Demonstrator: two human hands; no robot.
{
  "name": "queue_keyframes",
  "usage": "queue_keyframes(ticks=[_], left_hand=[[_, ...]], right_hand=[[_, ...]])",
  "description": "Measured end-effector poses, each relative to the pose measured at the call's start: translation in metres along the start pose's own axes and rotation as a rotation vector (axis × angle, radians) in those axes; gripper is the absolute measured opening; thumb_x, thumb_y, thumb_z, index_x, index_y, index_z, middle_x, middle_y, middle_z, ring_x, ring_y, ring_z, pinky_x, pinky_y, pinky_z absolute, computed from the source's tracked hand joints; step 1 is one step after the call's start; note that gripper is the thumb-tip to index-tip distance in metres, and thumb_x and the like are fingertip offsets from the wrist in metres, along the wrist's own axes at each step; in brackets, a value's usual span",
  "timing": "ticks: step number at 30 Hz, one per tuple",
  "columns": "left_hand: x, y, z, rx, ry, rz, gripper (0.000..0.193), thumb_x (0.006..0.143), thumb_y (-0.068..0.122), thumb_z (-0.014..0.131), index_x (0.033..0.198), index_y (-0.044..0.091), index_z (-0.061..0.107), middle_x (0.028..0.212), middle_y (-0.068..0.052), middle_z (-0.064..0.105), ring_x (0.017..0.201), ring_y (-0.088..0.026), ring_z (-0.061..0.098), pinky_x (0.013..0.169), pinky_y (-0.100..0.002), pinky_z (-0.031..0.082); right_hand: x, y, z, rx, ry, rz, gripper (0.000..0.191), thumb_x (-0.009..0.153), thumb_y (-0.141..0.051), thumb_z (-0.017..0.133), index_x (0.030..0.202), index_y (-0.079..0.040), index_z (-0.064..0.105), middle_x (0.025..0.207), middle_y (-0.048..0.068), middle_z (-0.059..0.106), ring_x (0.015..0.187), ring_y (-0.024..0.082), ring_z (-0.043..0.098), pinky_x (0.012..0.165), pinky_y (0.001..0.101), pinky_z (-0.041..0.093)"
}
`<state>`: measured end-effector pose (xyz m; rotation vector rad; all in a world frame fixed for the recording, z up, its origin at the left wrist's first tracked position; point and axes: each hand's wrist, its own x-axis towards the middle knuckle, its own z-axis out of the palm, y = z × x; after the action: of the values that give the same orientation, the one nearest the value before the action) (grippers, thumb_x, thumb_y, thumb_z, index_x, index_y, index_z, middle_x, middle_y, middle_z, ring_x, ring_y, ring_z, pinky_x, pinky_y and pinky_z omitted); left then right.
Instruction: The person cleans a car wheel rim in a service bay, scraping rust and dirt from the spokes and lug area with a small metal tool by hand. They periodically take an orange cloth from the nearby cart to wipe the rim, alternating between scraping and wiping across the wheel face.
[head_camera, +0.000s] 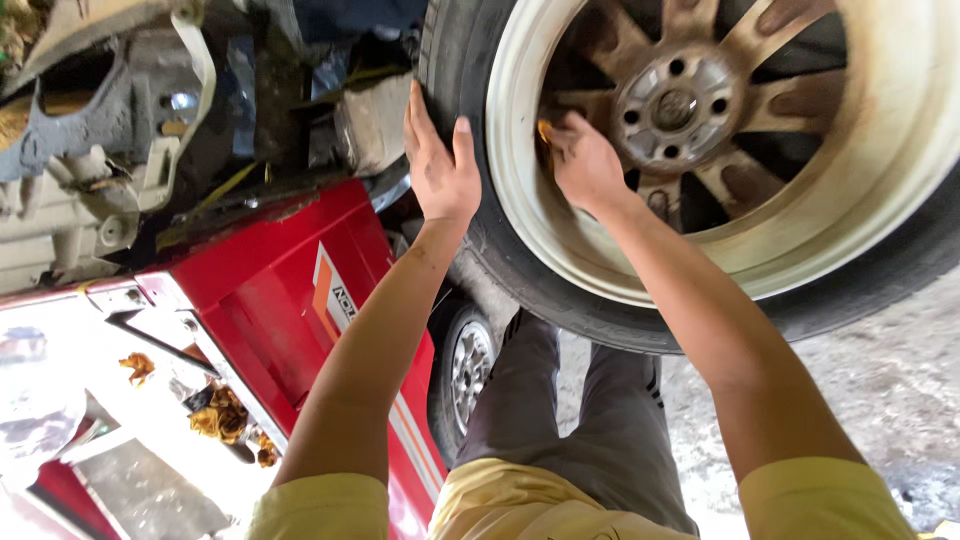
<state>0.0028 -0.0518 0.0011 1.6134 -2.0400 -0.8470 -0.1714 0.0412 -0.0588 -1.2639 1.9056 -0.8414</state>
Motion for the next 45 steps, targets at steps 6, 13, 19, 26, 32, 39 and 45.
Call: queue_keyframes(ticks=[6, 13, 19, 26, 32, 39, 45], left_hand=[[-0.004, 0.039, -0.019, 0.089, 0.027, -0.039, 0.071, 0.107, 0.042, 0.049, 0.164, 0.011, 0.021, 0.164, -0.025, 0.036, 0.149, -0.046, 0.038, 0.119, -0.050, 0.039], [-0.016, 0.087, -0.061, 0.168, -0.127, -0.150, 0.068, 0.108, 0.041, 0.039, 0.165, 0.019, 0.007, 0.167, -0.021, 0.026, 0.147, -0.043, 0.039, 0.113, -0.051, 0.042], [-0.075, 0.078, -0.112, -0.189, -0.396, -0.427, 0.058, 0.103, 0.040, 0.041, 0.156, 0.019, 0.029, 0.161, -0.011, 0.036, 0.141, -0.034, 0.046, 0.110, -0.042, 0.045], [-0.178, 0.044, -0.171, -0.556, -0.174, -0.348, 0.056, 0.107, 0.045, 0.042, 0.146, 0.009, 0.058, 0.148, -0.011, 0.061, 0.135, -0.024, 0.055, 0.110, -0.037, 0.043], [-0.251, 0.033, -0.215, -0.779, 0.118, -0.323, 0.054, 0.108, 0.043, 0.039, 0.147, 0.009, 0.056, 0.150, -0.010, 0.058, 0.138, -0.025, 0.055, 0.110, -0.041, 0.046], [-0.317, -0.005, -0.280, -0.832, 0.260, -0.259, 0.052, 0.107, 0.039, 0.044, 0.146, 0.006, 0.055, 0.150, -0.012, 0.059, 0.139, -0.026, 0.055, 0.110, -0.041, 0.045], [-0.372, -0.066, -0.347, -0.923, 0.428, -0.204, 0.051, 0.108, 0.038, 0.046, 0.146, 0.005, 0.056, 0.147, -0.013, 0.062, 0.136, -0.026, 0.057, 0.110, -0.041, 0.046]], right_hand=[[-0.045, -0.001, -0.067, 0.111, 0.083, 0.164, 0.022, 0.098, -0.005, 0.064, 0.119, -0.001, 0.071, 0.100, 0.019, 0.059, 0.090, 0.034, 0.062, 0.081, 0.0388, 0.051], [-0.115, -0.007, -0.142, 0.598, 0.156, 0.296, 0.018, 0.094, -0.004, 0.070, 0.110, 0.004, 0.072, 0.101, 0.006, 0.076, 0.089, 0.010, 0.071, 0.084, 0.0285, 0.058], [-0.184, -0.003, -0.221, 0.499, 0.211, 0.291, 0.023, 0.099, -0.003, 0.067, 0.122, 0.003, 0.072, 0.106, 0.009, 0.074, 0.092, 0.012, 0.069, 0.082, 0.0267, 0.056], [-0.225, -0.017, -0.237, 0.893, 0.287, 0.346, 0.031, 0.097, -0.004, 0.069, 0.127, 0.003, 0.068, 0.110, 0.007, 0.073, 0.092, 0.014, 0.072, 0.073, 0.0261, 0.055], [-0.230, -0.071, -0.209, 1.129, 0.087, 0.288, 0.034, 0.093, 0.000, 0.061, 0.127, 0.002, 0.064, 0.113, 0.008, 0.072, 0.098, 0.019, 0.072, 0.077, 0.0318, 0.058], [-0.225, -0.170, -0.136, 1.142, -0.347, 0.098, 0.038, 0.091, 0.005, 0.051, 0.126, 0.000, 0.065, 0.118, 0.009, 0.070, 0.106, 0.020, 0.070, 0.093, 0.0350, 0.057], [-0.235, -0.251, -0.029, 0.986, -0.513, 0.059, 0.027, 0.099, 0.002, 0.055, 0.123, 0.000, 0.069, 0.115, 0.009, 0.073, 0.100, 0.018, 0.072, 0.089, 0.0336, 0.060]])
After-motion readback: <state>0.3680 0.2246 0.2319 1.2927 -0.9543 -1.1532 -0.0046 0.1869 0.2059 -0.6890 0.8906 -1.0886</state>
